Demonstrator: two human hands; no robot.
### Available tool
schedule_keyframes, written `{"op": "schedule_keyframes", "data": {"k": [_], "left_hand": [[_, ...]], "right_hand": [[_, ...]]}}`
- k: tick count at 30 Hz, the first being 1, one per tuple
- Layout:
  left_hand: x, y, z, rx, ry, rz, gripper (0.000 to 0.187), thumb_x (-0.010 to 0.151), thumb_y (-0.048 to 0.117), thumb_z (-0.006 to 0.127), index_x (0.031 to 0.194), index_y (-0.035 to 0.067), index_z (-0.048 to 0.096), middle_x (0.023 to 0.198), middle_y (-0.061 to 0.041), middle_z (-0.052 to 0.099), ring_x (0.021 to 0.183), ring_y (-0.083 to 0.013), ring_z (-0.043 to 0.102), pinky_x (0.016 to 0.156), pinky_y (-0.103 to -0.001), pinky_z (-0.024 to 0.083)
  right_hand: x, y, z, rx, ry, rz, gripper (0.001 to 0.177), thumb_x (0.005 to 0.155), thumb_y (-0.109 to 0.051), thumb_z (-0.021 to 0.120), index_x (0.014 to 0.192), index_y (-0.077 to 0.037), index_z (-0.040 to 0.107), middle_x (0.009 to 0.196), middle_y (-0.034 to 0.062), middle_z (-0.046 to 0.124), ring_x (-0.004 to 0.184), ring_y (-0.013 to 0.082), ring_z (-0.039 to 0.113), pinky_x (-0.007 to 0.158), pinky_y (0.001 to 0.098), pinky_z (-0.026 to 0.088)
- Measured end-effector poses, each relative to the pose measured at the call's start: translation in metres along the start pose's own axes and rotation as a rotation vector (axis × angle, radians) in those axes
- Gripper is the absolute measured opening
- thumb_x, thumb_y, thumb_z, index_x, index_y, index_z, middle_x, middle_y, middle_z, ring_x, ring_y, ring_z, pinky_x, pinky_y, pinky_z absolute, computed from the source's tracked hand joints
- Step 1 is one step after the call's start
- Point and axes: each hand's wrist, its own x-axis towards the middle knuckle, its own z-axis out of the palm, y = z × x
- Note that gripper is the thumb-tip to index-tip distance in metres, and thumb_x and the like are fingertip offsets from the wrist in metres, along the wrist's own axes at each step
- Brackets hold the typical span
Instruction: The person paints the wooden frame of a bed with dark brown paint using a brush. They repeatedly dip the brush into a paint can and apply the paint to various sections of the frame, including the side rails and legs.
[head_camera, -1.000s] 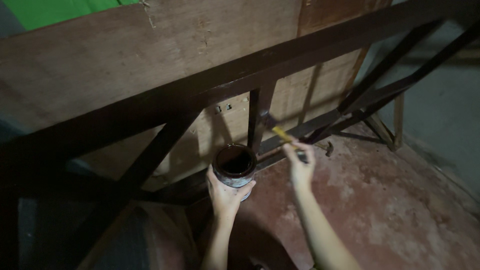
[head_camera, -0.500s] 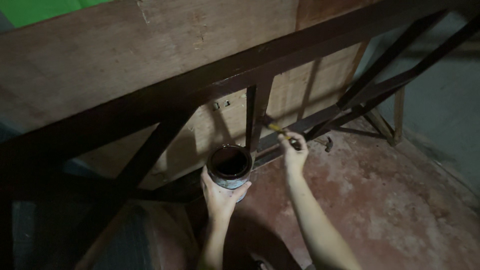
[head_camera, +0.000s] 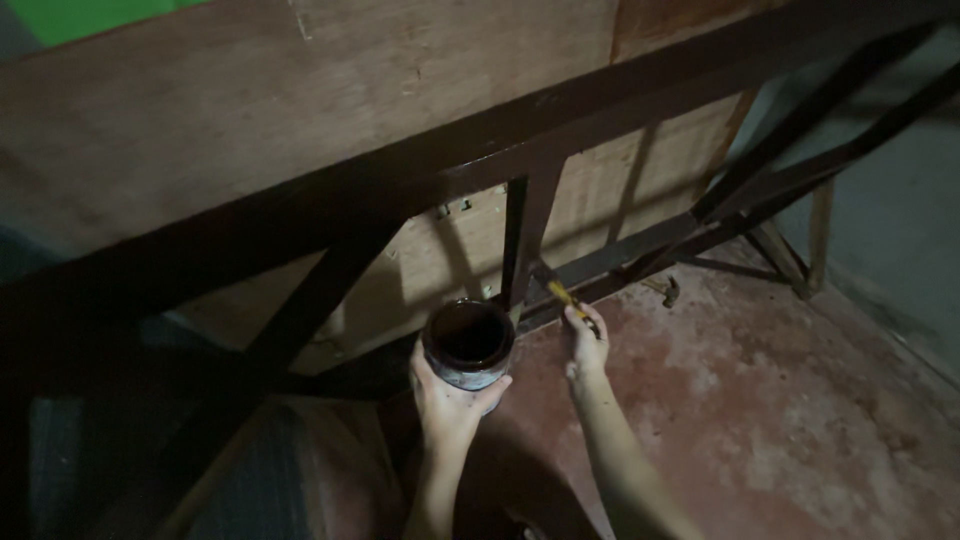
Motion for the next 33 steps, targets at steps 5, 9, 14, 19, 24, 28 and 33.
{"op": "schedule_keyframes", "data": {"k": [5, 9, 14, 19, 24, 28, 33], "left_hand": [[-0.003, 0.000, -0.004, 0.026, 0.014, 0.062, 0.121, 0.046, 0.027, 0.100, 0.145, -0.001, 0.038, 0.134, -0.026, 0.055, 0.122, -0.0399, 0.058, 0.102, -0.049, 0.048], [-0.002, -0.004, -0.008, 0.085, 0.005, 0.060, 0.122, 0.045, 0.028, 0.101, 0.145, -0.003, 0.037, 0.133, -0.027, 0.055, 0.122, -0.0400, 0.058, 0.103, -0.050, 0.047], [-0.004, -0.005, -0.008, 0.056, 0.040, 0.081, 0.121, 0.045, 0.029, 0.101, 0.144, -0.003, 0.040, 0.133, -0.027, 0.056, 0.122, -0.0410, 0.058, 0.102, -0.050, 0.049], [-0.005, -0.010, -0.006, 0.089, 0.036, 0.055, 0.124, 0.044, 0.030, 0.101, 0.144, -0.004, 0.038, 0.134, -0.028, 0.053, 0.122, -0.0414, 0.057, 0.102, -0.050, 0.048], [-0.019, -0.025, -0.002, 0.069, 0.051, 0.103, 0.122, 0.045, 0.030, 0.102, 0.145, -0.003, 0.041, 0.136, -0.027, 0.055, 0.124, -0.0408, 0.058, 0.104, -0.051, 0.049], [-0.019, -0.029, -0.005, 0.125, 0.030, 0.088, 0.124, 0.041, 0.030, 0.102, 0.142, -0.005, 0.040, 0.134, -0.028, 0.053, 0.122, -0.0419, 0.055, 0.102, -0.052, 0.047], [-0.022, -0.020, -0.009, 0.134, -0.012, 0.072, 0.123, 0.044, 0.027, 0.102, 0.144, -0.006, 0.038, 0.137, -0.028, 0.051, 0.126, -0.0415, 0.053, 0.105, -0.052, 0.044]], "right_hand": [[-0.003, 0.003, -0.016, -0.273, 0.178, 0.007, 0.021, 0.080, 0.009, 0.075, 0.097, -0.003, 0.070, 0.105, 0.0134, 0.071, 0.095, 0.0279, 0.070, 0.087, 0.0400, 0.063], [-0.037, -0.035, 0.054, -0.317, 0.061, 0.040, 0.028, 0.083, 0.004, 0.078, 0.108, -0.006, 0.070, 0.113, 0.0076, 0.070, 0.102, 0.0187, 0.067, 0.087, 0.0269, 0.056], [-0.106, -0.118, 0.097, 0.033, -0.126, 0.105, 0.034, 0.085, 0.007, 0.072, 0.116, -0.001, 0.059, 0.115, 0.0165, 0.068, 0.110, 0.0273, 0.069, 0.097, 0.0305, 0.060], [-0.072, -0.072, 0.056, 0.070, -0.077, 0.174, 0.035, 0.085, 0.009, 0.069, 0.116, -0.001, 0.056, 0.115, 0.0179, 0.069, 0.110, 0.0273, 0.070, 0.096, 0.0318, 0.058], [-0.001, 0.025, -0.022, -0.082, 0.048, 0.071, 0.034, 0.087, 0.010, 0.072, 0.118, -0.001, 0.063, 0.113, 0.0141, 0.067, 0.097, 0.0275, 0.066, 0.088, 0.0368, 0.058], [0.010, 0.035, -0.036, -0.099, 0.210, 0.051, 0.025, 0.084, 0.009, 0.072, 0.106, 0.003, 0.062, 0.111, 0.0129, 0.068, 0.102, 0.0296, 0.071, 0.092, 0.0424, 0.060], [0.008, 0.006, 0.005, -0.004, 0.061, 0.136, 0.020, 0.089, 0.003, 0.071, 0.109, -0.001, 0.066, 0.110, 0.0123, 0.069, 0.100, 0.0270, 0.068, 0.090, 0.0372, 0.058]]}}
